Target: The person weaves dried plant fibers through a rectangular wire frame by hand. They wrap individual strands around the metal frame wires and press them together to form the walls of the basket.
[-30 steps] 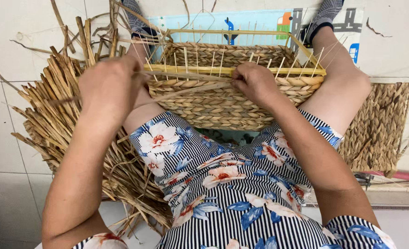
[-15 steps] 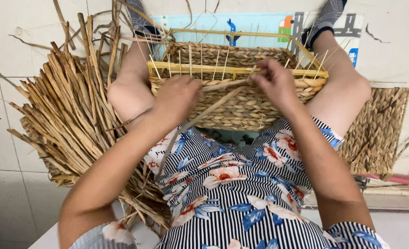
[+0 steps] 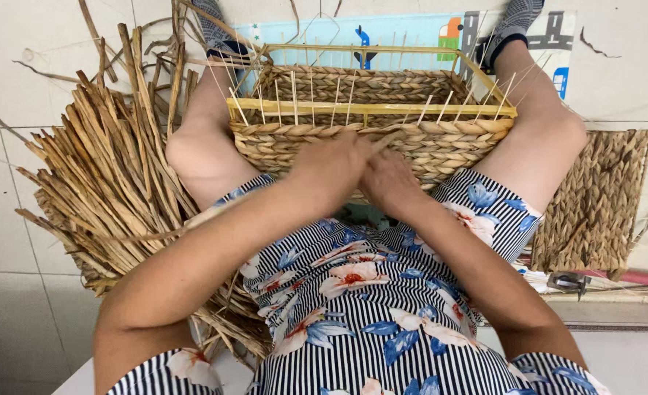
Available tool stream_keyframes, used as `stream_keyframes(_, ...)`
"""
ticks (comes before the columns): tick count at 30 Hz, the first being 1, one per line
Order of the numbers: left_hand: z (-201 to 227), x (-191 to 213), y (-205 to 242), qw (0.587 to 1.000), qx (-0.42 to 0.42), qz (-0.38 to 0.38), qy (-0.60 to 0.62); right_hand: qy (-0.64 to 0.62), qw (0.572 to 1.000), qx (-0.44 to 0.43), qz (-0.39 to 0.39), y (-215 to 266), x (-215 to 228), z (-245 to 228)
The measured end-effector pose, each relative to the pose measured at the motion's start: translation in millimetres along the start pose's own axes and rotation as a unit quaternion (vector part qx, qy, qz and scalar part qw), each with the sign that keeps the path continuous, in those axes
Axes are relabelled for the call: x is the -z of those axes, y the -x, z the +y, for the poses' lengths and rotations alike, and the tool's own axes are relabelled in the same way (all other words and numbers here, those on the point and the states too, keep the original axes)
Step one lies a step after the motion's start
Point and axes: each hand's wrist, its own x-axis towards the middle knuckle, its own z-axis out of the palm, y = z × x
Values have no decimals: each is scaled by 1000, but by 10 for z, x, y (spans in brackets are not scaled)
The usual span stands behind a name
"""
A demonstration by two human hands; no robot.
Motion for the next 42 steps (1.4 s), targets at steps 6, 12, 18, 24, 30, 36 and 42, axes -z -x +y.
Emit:
stream_keyframes(6, -42, -321, 318, 999, 44, -17, 25, -207, 977, -44, 25, 317, 391, 416)
stream_keyframes(12, -256, -598, -108, 986, 89, 124, 62, -189, 967, -111, 128, 42, 398, 636)
stream_keyframes(18, -501, -651, -239, 970, 179, 42, 161, -164, 968, -134, 136, -116, 294, 725)
stream_keyframes(24, -762, -519, -10, 982, 134, 75, 107, -187, 955, -163, 163, -159, 216, 750)
stream_keyframes(30, -1606, -270, 1104, 921, 286, -4, 264, -289, 927, -211, 114, -149, 219, 782)
stream_keyframes(36, -2751, -41, 3110, 795, 578, 103, 154, -254, 940, -189, 130, -104, 94, 886)
stream_keyframes(42, -3210, -1181, 3394, 683, 579, 362, 259, -291, 931, -156, 154, 81, -122, 1152)
